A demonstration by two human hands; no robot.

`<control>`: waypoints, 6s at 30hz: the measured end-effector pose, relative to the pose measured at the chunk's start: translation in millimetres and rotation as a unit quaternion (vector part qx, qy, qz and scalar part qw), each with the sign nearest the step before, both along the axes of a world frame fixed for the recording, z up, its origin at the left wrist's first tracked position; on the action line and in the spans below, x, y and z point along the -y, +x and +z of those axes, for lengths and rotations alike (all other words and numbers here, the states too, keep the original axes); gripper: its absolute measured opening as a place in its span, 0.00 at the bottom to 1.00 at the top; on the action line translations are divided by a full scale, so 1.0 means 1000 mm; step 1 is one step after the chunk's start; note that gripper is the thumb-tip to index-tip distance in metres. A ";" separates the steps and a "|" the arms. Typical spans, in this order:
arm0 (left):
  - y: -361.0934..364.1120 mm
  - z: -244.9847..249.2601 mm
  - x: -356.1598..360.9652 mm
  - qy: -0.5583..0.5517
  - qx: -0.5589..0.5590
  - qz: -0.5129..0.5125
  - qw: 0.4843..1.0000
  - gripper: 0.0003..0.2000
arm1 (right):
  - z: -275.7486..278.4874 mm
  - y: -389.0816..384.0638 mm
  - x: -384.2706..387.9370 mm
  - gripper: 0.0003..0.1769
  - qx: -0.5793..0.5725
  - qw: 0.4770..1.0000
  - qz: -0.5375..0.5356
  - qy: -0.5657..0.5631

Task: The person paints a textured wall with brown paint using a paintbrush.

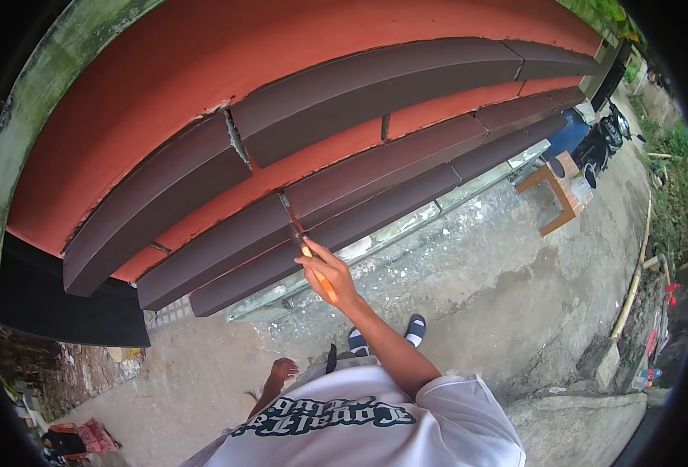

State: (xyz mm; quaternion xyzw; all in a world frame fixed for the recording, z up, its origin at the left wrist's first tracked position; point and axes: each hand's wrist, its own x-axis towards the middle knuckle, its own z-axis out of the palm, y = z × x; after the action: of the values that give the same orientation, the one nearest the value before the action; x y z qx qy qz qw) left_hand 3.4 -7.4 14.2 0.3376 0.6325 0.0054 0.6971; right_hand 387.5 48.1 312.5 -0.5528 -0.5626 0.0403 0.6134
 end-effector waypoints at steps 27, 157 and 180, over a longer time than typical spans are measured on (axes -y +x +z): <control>0.028 0.019 -0.037 0.050 -0.036 -0.074 0.995 0.10 | -0.027 0.089 0.002 0.14 0.045 0.989 -0.138 -0.009; 0.023 -0.004 0.123 0.031 -0.043 0.247 0.968 0.13 | 0.035 0.071 -0.024 0.07 0.023 0.998 -0.051 -0.023; 0.178 0.026 0.267 0.013 -0.074 0.341 0.937 0.13 | 0.120 0.182 -0.085 0.14 0.361 0.912 0.004 -0.196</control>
State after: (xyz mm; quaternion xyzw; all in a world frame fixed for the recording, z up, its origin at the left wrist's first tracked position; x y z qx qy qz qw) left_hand 181.0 -274.5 40.7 0.1105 0.7595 0.2260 0.6000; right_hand 569.3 132.9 432.6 -0.6364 -0.7289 -0.0503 0.2474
